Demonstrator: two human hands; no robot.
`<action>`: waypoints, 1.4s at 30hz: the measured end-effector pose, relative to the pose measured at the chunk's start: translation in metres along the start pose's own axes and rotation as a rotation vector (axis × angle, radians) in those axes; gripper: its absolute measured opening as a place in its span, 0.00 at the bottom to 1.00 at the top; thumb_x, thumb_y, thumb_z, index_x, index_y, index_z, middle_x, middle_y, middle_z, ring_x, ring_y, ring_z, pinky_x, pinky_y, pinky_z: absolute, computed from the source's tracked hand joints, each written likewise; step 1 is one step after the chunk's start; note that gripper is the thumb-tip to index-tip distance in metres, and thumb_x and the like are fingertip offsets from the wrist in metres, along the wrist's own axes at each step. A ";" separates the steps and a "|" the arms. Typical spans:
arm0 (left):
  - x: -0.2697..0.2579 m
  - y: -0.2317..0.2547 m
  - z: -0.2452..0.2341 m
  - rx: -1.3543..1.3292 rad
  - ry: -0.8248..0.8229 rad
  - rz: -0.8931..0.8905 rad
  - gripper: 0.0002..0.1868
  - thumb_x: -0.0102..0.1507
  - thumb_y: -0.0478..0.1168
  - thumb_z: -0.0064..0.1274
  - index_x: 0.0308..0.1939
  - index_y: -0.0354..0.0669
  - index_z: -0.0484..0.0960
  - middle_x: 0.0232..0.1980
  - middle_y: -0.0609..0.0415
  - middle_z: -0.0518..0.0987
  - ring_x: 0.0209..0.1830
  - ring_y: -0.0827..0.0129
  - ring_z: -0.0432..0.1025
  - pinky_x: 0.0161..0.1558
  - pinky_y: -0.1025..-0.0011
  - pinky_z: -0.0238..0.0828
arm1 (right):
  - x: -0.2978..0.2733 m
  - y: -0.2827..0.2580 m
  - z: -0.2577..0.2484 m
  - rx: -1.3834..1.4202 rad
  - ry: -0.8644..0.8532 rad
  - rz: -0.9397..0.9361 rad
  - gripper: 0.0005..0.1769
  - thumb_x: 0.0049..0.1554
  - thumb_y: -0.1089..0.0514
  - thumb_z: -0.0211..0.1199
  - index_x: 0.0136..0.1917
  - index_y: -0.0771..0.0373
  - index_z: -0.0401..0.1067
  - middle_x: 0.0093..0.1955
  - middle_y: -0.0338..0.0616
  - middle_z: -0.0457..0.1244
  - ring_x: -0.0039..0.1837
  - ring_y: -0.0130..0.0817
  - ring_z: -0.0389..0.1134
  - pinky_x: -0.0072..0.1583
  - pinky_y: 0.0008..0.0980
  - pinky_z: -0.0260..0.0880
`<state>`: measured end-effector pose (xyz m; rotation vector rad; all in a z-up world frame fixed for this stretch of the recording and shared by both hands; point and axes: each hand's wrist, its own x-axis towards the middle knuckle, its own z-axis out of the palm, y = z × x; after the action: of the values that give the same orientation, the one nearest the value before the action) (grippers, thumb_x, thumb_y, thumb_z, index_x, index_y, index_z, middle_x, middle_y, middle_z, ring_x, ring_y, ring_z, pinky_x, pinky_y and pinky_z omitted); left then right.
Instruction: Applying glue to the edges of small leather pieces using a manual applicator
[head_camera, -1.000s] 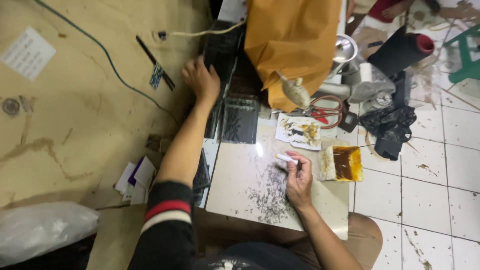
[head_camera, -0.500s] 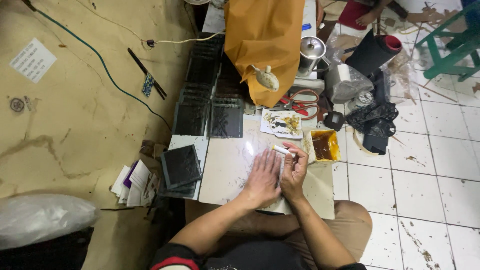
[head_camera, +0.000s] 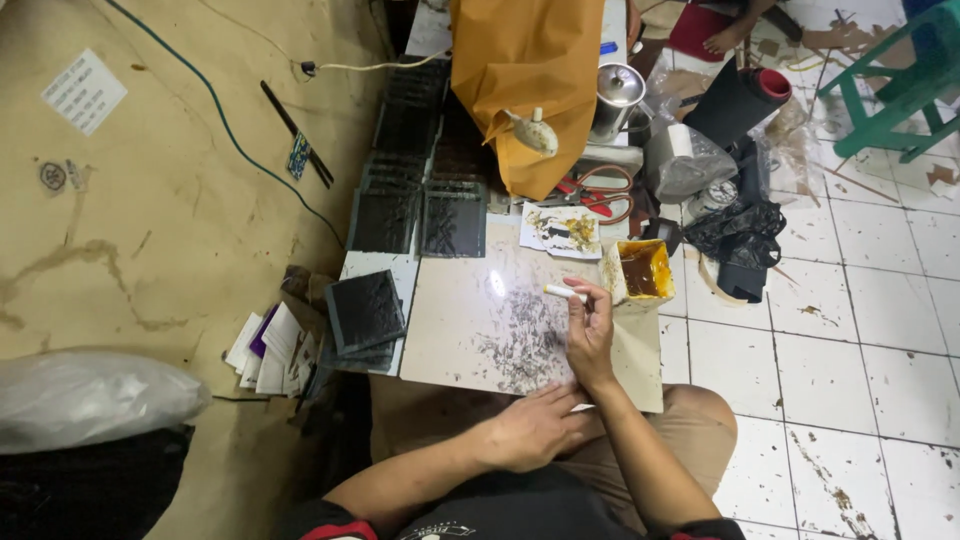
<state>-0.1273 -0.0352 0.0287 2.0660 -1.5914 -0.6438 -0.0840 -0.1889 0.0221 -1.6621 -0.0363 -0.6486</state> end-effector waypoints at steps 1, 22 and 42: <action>-0.003 0.000 -0.008 -0.003 -0.001 -0.002 0.28 0.72 0.49 0.30 0.71 0.36 0.65 0.79 0.35 0.56 0.83 0.44 0.41 0.80 0.51 0.30 | 0.000 0.007 0.002 0.001 -0.001 0.004 0.08 0.68 0.62 0.48 0.60 0.61 0.58 0.67 0.52 0.60 0.69 0.39 0.62 0.71 0.37 0.62; 0.032 -0.017 -0.075 -0.154 0.811 0.095 0.08 0.70 0.40 0.48 0.36 0.45 0.75 0.25 0.44 0.77 0.28 0.50 0.79 0.29 0.61 0.75 | -0.014 0.013 0.015 -0.073 -0.033 0.170 0.09 0.69 0.56 0.54 0.58 0.62 0.61 0.65 0.59 0.62 0.67 0.44 0.65 0.67 0.44 0.63; -0.018 0.126 -0.199 -0.357 0.609 0.966 0.13 0.75 0.38 0.43 0.55 0.31 0.79 0.53 0.45 0.83 0.49 0.57 0.82 0.54 0.60 0.85 | -0.008 0.015 0.018 -0.021 -0.099 0.196 0.08 0.66 0.59 0.50 0.58 0.62 0.61 0.68 0.51 0.60 0.65 0.39 0.64 0.66 0.39 0.66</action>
<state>-0.1054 -0.0334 0.2634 0.9002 -1.6651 0.0641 -0.0782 -0.1725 0.0040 -1.6921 0.0619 -0.4193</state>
